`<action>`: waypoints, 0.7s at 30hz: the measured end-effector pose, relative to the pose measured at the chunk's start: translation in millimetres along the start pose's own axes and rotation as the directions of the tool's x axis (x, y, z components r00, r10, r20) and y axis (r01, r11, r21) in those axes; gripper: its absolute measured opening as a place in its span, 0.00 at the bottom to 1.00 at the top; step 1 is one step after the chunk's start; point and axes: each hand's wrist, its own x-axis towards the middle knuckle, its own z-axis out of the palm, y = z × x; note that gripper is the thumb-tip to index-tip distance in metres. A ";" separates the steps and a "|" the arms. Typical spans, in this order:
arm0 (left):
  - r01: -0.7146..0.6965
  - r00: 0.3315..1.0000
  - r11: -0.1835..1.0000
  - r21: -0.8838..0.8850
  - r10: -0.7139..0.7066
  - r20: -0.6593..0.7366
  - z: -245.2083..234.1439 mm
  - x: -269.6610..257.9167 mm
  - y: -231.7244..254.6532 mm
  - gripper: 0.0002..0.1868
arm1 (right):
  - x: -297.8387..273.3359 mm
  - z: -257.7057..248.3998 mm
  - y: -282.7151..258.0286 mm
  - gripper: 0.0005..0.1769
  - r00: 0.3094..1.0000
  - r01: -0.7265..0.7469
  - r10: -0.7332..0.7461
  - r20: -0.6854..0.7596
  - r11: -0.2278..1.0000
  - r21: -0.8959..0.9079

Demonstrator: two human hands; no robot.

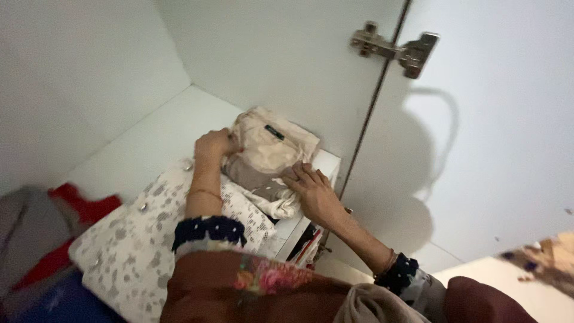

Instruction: The person folds various shirts and tops on a table and places them into a wardrobe. The person handles shirts, t-shirts, and tops one by one, folding them neatly and stacking them inside the wardrobe.

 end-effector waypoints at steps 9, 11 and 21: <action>-0.059 0.958 0.994 -0.096 0.030 -0.284 -38.7 -17.2 13.2 0.43 | -118.2 -40.6 5.9 0.31 0.911 -0.324 0.368 -0.186 0.918 0.229; -0.190 0.900 0.982 -0.017 0.167 -0.403 -55.7 -42.4 39.5 0.37 | -146.2 -55.0 13.7 0.31 0.874 -0.399 0.441 -0.201 0.891 0.218; -0.773 0.537 0.550 0.315 0.833 -0.134 26.9 -317.8 321.4 0.31 | -343.9 -172.4 23.2 0.32 0.641 -0.666 0.608 -0.469 0.744 0.054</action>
